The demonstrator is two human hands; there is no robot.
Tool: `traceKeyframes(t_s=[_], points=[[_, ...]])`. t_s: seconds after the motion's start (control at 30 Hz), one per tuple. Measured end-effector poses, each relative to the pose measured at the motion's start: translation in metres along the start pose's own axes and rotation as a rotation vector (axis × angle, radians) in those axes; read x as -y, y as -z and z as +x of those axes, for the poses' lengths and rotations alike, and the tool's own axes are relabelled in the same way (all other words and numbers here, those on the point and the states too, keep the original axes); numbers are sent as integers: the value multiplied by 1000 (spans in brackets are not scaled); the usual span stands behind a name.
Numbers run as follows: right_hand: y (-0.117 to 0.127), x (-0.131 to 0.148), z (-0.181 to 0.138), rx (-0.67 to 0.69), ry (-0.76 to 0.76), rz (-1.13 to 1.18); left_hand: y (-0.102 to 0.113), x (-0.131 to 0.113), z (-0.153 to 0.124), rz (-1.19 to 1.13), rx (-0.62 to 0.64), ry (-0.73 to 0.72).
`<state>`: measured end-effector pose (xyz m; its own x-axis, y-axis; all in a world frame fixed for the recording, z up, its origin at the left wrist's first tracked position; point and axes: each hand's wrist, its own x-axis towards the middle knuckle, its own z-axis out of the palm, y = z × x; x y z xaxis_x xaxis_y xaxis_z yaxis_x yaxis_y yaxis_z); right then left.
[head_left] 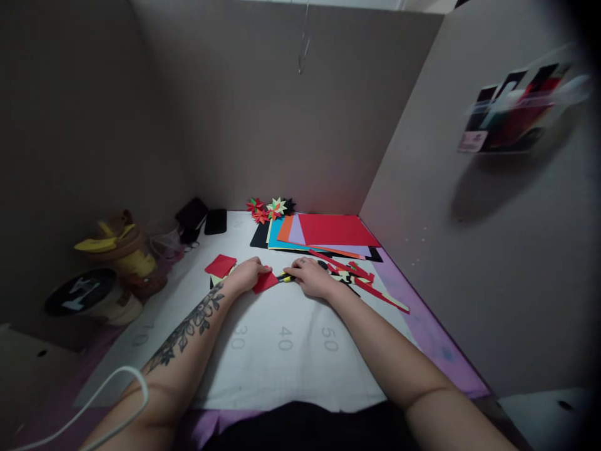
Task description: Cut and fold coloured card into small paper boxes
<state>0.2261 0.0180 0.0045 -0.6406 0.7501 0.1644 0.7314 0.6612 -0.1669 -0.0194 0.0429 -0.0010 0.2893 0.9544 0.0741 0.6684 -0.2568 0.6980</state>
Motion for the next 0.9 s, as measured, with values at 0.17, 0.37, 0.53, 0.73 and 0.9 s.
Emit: traceKeyframes(t_s=[0.17, 0.37, 0.53, 0.73, 0.9], points=[[1, 3, -2, 18, -12, -19, -6, -6, -5, -35, -77, -28], [1, 7, -6, 26, -34, -70, -7, -14, -12, 203, 74, -48], [5, 10, -15, 42, -62, -104, -6, -11, -7, 231, 123, 10], [8, 16, -23, 84, -129, -143, -5, -7, -1, 274, 169, -27], [9, 29, -25, 101, -166, -181, -5, -4, 0, 347, 192, -93]])
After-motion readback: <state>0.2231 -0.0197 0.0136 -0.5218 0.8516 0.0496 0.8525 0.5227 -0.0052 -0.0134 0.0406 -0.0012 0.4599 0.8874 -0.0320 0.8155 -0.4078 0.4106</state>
